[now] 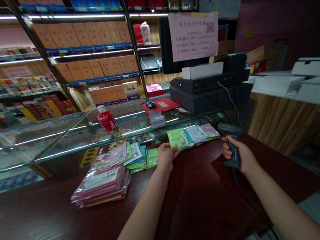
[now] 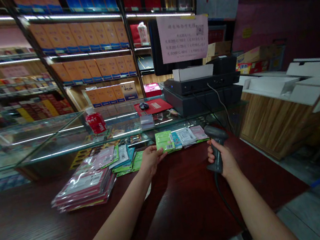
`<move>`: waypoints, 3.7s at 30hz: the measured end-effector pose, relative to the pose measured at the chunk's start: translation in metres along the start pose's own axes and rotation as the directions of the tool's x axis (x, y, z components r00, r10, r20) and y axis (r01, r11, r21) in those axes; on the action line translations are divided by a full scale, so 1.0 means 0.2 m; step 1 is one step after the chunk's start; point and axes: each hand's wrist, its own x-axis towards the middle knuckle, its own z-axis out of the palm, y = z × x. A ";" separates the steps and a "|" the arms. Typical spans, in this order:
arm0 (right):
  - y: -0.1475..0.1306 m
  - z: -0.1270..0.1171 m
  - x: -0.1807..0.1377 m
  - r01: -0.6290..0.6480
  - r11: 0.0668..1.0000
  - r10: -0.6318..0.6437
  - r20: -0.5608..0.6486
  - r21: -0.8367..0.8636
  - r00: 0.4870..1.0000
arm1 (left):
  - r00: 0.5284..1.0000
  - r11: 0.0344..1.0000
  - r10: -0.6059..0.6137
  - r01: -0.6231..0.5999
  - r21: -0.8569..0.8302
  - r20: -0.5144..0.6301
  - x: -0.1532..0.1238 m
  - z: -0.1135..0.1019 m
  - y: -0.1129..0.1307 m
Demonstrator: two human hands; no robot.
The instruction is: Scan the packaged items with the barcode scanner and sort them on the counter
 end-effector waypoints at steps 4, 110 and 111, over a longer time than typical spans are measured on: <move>0.01 0.01 0.00 -0.013 1.000 0.013 -0.005 0.002 1.000 | 0.999 0.999 -0.046 0.045 -0.003 -0.023 0.06 0.09 -0.01; 0.03 0.08 -0.16 -0.155 0.900 0.343 0.443 -0.407 0.828 | 0.835 0.781 0.532 -0.420 0.462 -0.139 0.12 -0.22 -0.02; 0.03 0.08 -0.16 -0.155 0.900 0.342 0.440 -0.407 0.830 | 0.836 0.779 0.531 -0.415 0.469 -0.141 0.12 -0.22 -0.02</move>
